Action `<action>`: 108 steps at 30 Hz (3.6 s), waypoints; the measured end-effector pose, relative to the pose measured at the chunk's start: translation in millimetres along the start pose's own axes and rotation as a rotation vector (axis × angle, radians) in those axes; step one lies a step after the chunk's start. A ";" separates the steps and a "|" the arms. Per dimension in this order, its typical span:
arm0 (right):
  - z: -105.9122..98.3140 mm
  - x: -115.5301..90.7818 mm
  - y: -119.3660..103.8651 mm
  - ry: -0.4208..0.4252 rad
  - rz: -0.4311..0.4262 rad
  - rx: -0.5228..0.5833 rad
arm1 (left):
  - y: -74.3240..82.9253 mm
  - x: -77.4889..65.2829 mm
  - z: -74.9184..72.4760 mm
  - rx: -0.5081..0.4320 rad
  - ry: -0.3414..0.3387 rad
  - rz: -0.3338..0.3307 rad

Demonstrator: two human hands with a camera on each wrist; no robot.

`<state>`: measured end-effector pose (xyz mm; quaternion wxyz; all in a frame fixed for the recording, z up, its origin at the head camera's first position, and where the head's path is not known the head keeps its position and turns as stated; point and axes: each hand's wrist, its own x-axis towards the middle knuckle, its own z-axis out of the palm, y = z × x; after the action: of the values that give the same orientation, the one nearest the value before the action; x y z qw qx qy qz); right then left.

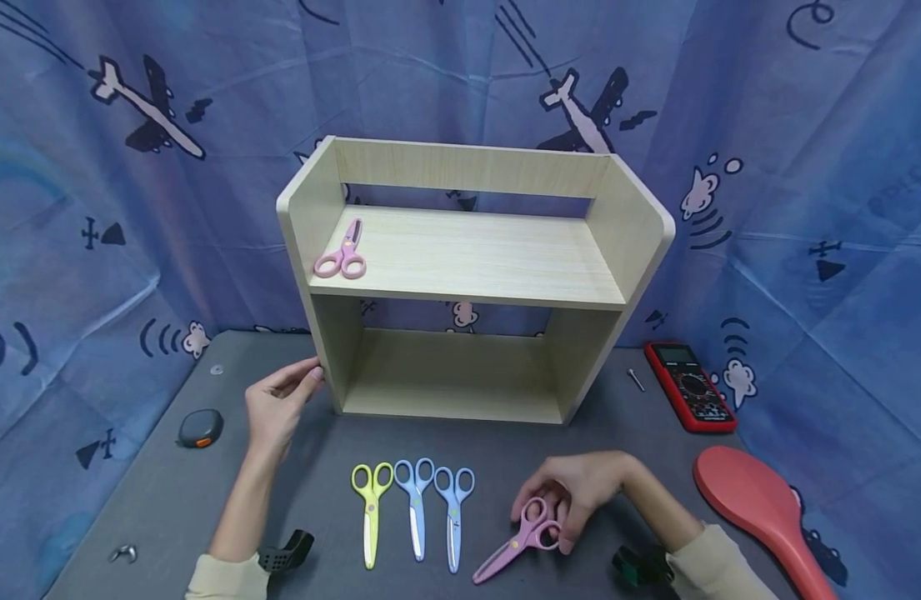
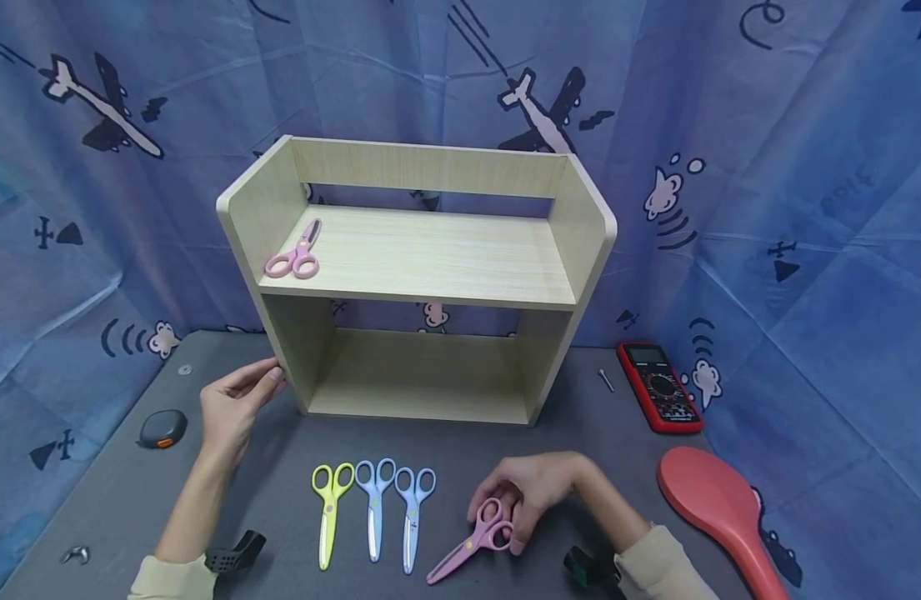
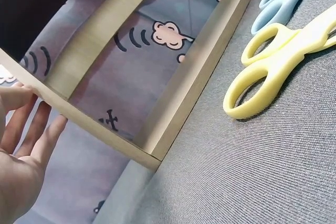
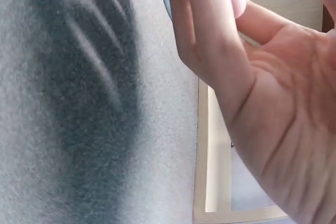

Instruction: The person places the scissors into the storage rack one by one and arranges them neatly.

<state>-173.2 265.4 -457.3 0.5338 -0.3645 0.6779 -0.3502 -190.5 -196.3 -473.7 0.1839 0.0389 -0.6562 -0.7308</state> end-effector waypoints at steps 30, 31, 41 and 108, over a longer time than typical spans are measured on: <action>13.9 -32.8 -112.8 0.744 -0.424 -0.285 | 0.1 -0.2 0.4 -0.023 -0.005 -0.006; 13.0 -32.8 -119.3 0.778 -0.438 -0.306 | 0.1 -0.2 0.4 -0.024 -0.005 -0.005; -12.7 -31.8 -175.0 0.922 -0.604 -0.471 | 1.0 0.1 0.1 0.009 -0.001 0.005; -109.0 103.5 -263.0 1.331 -0.032 -0.621 | 0.4 -1.0 -0.6 -0.034 -0.019 0.013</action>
<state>-265.3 56.3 -258.4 -0.1240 -0.2188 0.9211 -0.2972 -189.3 -196.6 -473.6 0.1830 0.0243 -0.6458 -0.7408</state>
